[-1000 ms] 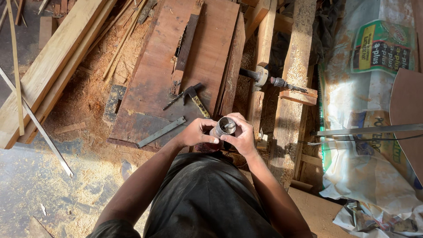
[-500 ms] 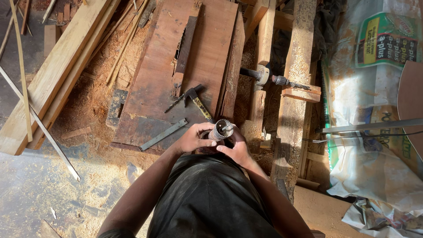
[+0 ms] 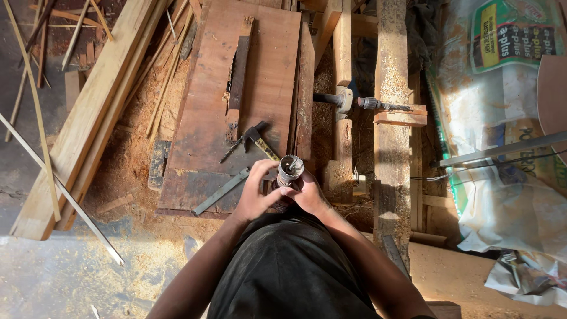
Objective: The person adjusts a hole saw bit on a corded drill, then uses a hammer to tap the bit while holding it against a metal plate. The person repeats the tapping action several times before moving the drill to another area.
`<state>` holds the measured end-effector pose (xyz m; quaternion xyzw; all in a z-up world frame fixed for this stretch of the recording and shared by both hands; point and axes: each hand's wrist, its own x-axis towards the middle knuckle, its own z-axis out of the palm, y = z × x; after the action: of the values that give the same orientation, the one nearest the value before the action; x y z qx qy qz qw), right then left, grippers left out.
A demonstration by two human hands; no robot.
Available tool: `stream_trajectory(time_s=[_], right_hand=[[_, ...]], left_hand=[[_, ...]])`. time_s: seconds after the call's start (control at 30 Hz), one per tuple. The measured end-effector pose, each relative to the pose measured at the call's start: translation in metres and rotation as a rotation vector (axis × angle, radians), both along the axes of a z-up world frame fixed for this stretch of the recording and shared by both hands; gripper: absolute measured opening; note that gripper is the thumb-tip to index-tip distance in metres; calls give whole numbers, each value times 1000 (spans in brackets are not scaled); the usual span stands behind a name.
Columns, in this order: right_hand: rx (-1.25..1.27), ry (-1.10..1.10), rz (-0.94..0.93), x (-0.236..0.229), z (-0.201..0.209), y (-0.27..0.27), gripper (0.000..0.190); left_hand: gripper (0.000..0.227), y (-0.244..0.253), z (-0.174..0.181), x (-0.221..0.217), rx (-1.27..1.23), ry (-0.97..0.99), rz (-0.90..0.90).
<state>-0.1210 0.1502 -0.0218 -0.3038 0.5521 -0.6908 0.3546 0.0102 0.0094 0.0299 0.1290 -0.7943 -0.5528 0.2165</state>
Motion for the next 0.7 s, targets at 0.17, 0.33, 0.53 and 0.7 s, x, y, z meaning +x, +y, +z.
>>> stream_trajectory(time_s=[0.17, 0.33, 0.53, 0.7], right_hand=[[9, 191, 94, -5, -3, 4, 42], [-22, 167, 236, -10, 0, 3, 35], [-79, 181, 189, -9, 14, 4, 31], [-31, 257, 183, -2, 19, 7, 22]], left_hand=[[49, -7, 11, -8, 28, -49, -184], [43, -32, 10, -18, 135, -31, -447], [41, -16, 15, -13, 85, -32, -328], [40, -5, 20, -1, 99, 34, -246]])
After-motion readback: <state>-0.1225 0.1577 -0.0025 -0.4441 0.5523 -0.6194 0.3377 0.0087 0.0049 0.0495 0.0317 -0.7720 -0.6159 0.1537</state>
